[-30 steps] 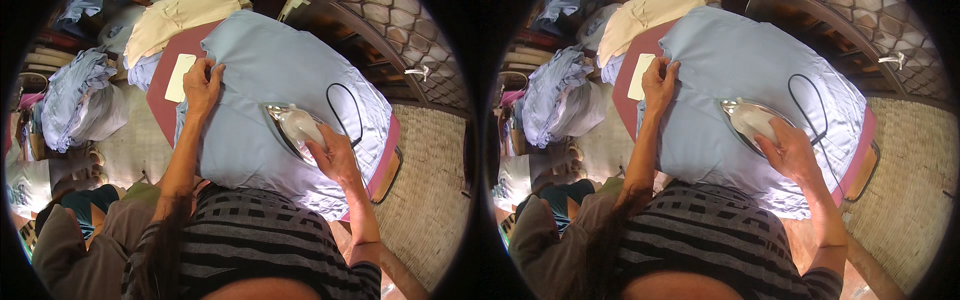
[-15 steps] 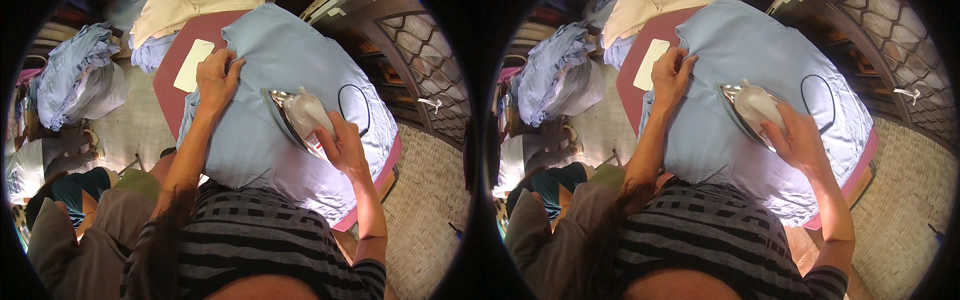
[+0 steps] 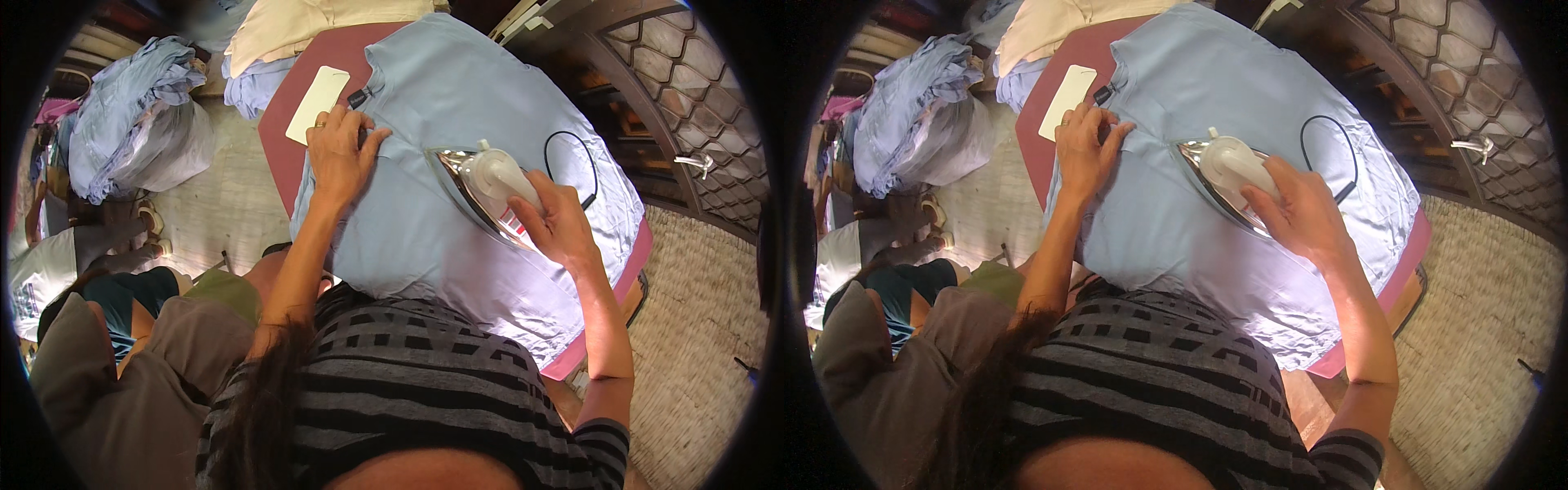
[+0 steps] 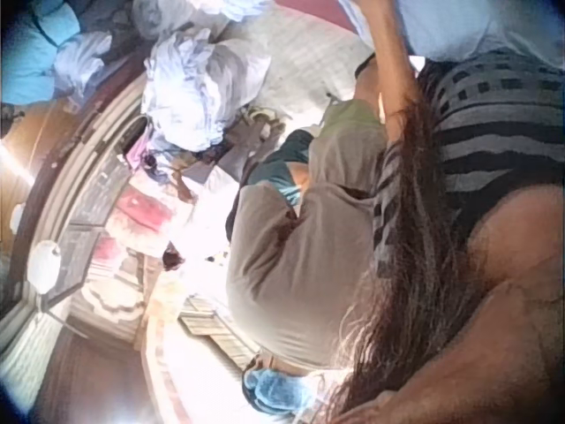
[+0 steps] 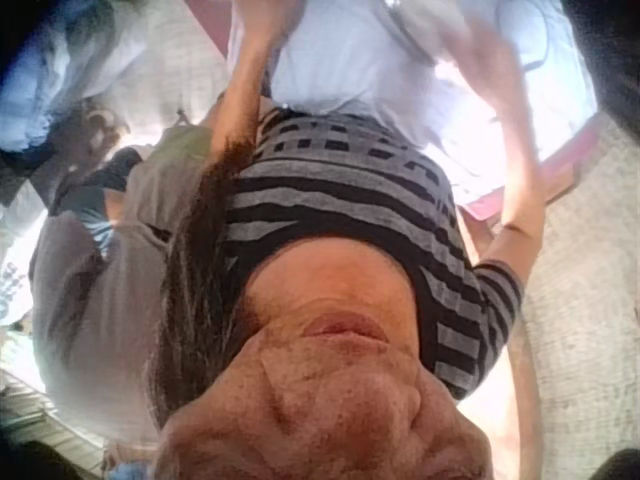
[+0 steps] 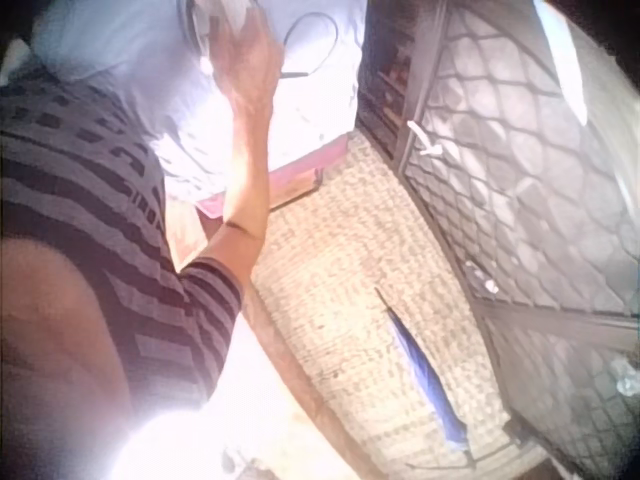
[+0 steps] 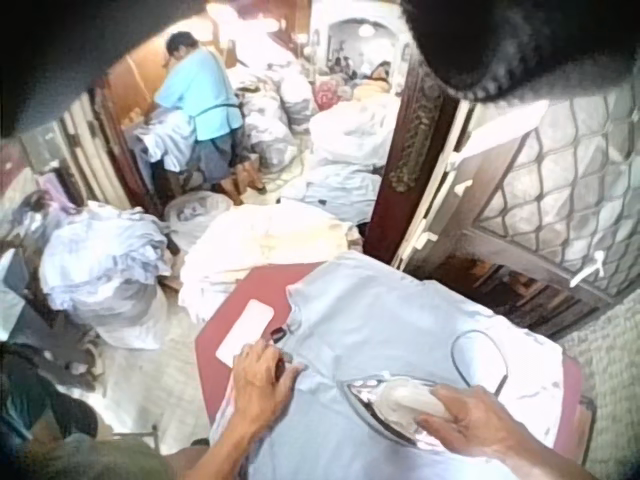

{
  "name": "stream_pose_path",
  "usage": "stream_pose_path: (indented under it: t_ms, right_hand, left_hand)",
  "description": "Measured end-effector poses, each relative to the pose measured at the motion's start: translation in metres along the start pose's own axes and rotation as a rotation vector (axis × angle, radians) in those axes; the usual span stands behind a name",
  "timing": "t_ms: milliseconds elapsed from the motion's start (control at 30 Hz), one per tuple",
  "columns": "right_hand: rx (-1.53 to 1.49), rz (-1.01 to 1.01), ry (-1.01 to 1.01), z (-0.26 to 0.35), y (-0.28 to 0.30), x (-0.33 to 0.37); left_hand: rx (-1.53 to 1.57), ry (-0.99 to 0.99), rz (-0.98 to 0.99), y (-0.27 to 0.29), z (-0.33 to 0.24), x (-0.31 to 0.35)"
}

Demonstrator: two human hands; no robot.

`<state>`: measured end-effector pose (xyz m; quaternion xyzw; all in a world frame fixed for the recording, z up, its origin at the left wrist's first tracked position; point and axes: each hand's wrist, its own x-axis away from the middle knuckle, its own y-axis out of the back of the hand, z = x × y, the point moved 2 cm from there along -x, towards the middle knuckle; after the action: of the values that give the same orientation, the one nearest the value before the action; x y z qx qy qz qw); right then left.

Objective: The person irons a blue shirt on a pink ironing board, smoothing the fabric with their hands and pressing sections with an iron before folding the garment.

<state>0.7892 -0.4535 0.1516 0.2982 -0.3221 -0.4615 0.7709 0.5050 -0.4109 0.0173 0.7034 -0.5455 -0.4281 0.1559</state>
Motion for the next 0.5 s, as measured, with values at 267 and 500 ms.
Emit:
stream_pose_path:
  t_ms: [267, 500]
  right_hand:
    - [-0.056, -0.002, 0.064, 0.011, -0.006, 0.000]
    - [-0.024, 0.000, 0.012, 0.013, -0.022, 0.005]
  left_hand:
    - [0.075, -0.036, -0.091, 0.000, 0.006, -0.007]
    - [0.131, 0.076, -0.016, -0.003, 0.009, -0.004]
